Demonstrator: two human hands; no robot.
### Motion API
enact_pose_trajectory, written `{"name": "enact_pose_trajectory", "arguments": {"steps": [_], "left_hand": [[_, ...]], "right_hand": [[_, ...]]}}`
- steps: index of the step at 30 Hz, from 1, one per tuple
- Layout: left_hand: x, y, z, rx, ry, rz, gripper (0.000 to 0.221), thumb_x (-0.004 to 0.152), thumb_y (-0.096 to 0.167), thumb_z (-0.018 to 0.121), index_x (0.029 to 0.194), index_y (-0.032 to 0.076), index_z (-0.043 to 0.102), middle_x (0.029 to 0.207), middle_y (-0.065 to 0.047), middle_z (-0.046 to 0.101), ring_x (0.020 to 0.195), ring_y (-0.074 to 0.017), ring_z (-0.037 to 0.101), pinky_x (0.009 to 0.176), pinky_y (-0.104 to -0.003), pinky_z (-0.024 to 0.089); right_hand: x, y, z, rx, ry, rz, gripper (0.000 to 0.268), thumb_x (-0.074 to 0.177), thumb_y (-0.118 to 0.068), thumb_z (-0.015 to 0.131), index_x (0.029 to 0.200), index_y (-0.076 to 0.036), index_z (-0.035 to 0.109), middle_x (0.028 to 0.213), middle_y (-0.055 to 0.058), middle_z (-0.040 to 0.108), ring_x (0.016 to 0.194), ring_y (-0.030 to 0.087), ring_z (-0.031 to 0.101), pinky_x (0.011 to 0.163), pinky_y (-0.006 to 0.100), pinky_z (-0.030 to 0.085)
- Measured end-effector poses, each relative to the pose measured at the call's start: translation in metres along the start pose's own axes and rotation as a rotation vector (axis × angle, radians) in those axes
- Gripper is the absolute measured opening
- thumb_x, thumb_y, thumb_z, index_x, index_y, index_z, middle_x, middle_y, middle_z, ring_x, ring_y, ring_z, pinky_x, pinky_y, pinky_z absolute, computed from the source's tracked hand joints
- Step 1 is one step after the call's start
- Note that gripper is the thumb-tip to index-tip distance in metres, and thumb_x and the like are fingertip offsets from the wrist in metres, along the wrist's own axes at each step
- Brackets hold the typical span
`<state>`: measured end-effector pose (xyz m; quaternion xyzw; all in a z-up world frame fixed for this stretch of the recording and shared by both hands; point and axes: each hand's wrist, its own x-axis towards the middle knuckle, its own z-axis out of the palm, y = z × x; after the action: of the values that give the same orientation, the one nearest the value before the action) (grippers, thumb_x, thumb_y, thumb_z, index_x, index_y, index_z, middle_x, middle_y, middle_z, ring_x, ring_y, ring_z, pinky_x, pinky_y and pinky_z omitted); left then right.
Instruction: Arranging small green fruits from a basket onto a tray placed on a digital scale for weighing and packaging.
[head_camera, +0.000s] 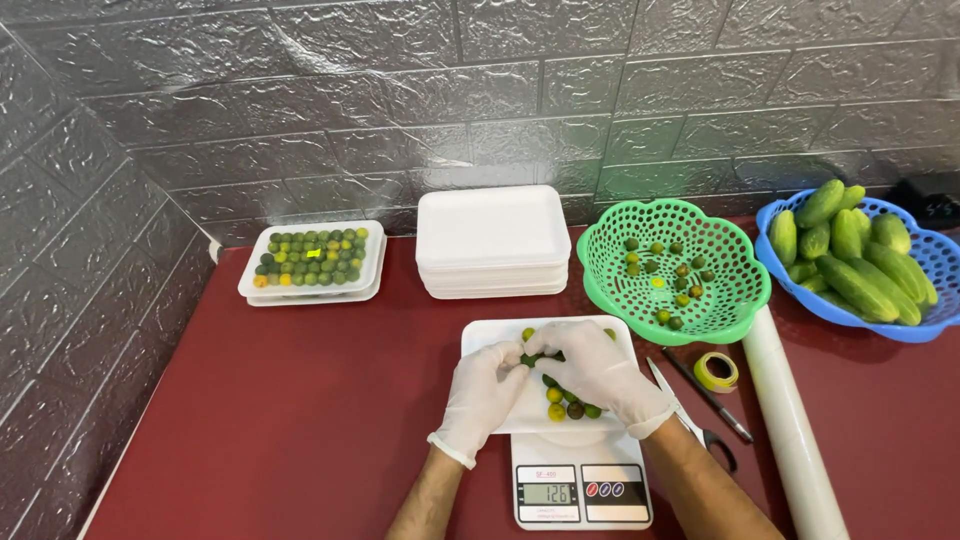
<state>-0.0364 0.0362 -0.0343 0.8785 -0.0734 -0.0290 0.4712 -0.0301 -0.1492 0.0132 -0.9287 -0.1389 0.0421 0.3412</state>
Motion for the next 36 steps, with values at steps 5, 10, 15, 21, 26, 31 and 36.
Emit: {"name": "enact_pose_trajectory", "arguments": {"steps": [5,10,15,21,26,31,36], "left_hand": [[-0.004,0.0,0.003,0.082,0.008,0.011,0.019,0.088,0.022,0.075,0.107,0.017,0.077,0.098,-0.005,0.078,0.101,-0.0228,0.075,0.087,-0.033,0.062],[-0.003,-0.012,0.011,0.131,0.03,0.037,0.019,0.089,0.019,0.074,0.107,0.015,0.077,0.098,-0.006,0.078,0.1,-0.0249,0.075,0.085,-0.035,0.063],[0.001,-0.033,0.023,0.338,0.083,0.181,0.021,0.09,0.024,0.071,0.111,0.024,0.075,0.096,0.002,0.077,0.101,-0.0206,0.072,0.093,-0.038,0.051],[0.007,-0.04,0.028,0.386,0.108,0.208,0.019,0.09,0.026,0.071,0.109,0.027,0.073,0.095,0.004,0.075,0.101,-0.0191,0.07,0.093,-0.038,0.048],[0.007,-0.041,0.031,0.383,0.141,0.233,0.021,0.088,0.025,0.072,0.109,0.028,0.075,0.093,0.004,0.075,0.098,-0.0202,0.07,0.09,-0.039,0.047],[0.006,-0.041,0.031,0.369,0.169,0.256,0.02,0.088,0.025,0.072,0.107,0.027,0.077,0.092,0.004,0.076,0.097,-0.0208,0.071,0.089,-0.039,0.047],[0.009,-0.049,0.037,0.373,0.192,0.273,0.022,0.086,0.026,0.073,0.107,0.03,0.078,0.093,0.006,0.076,0.097,-0.0188,0.071,0.089,-0.038,0.046]], "right_hand": [[-0.001,-0.011,-0.005,-0.104,-0.013,-0.083,0.014,0.082,-0.014,0.076,0.095,-0.019,0.076,0.096,0.002,0.079,0.1,0.027,0.074,0.093,0.04,0.058],[-0.001,-0.003,-0.001,-0.166,-0.022,-0.138,0.011,0.086,-0.012,0.07,0.094,-0.018,0.075,0.096,0.003,0.078,0.102,0.029,0.072,0.094,0.043,0.054],[0.007,0.016,0.002,-0.259,0.097,-0.131,0.009,0.088,-0.022,0.068,0.093,-0.028,0.073,0.094,-0.01,0.076,0.101,0.015,0.072,0.087,0.033,0.056],[0.004,0.021,-0.005,-0.255,0.127,-0.132,0.008,0.089,-0.026,0.067,0.094,-0.028,0.073,0.095,-0.008,0.077,0.101,0.018,0.071,0.086,0.037,0.057],[0.006,0.024,-0.004,-0.219,0.143,-0.128,0.008,0.088,-0.026,0.067,0.093,-0.028,0.072,0.095,-0.009,0.077,0.101,0.017,0.071,0.084,0.035,0.057],[0.008,0.024,-0.004,-0.188,0.151,-0.117,0.009,0.087,-0.026,0.067,0.093,-0.029,0.073,0.097,-0.011,0.077,0.102,0.016,0.071,0.084,0.034,0.057],[0.007,0.024,-0.005,-0.196,0.13,-0.094,0.01,0.087,-0.027,0.066,0.094,-0.03,0.073,0.096,-0.012,0.077,0.102,0.014,0.071,0.084,0.033,0.057]]}}
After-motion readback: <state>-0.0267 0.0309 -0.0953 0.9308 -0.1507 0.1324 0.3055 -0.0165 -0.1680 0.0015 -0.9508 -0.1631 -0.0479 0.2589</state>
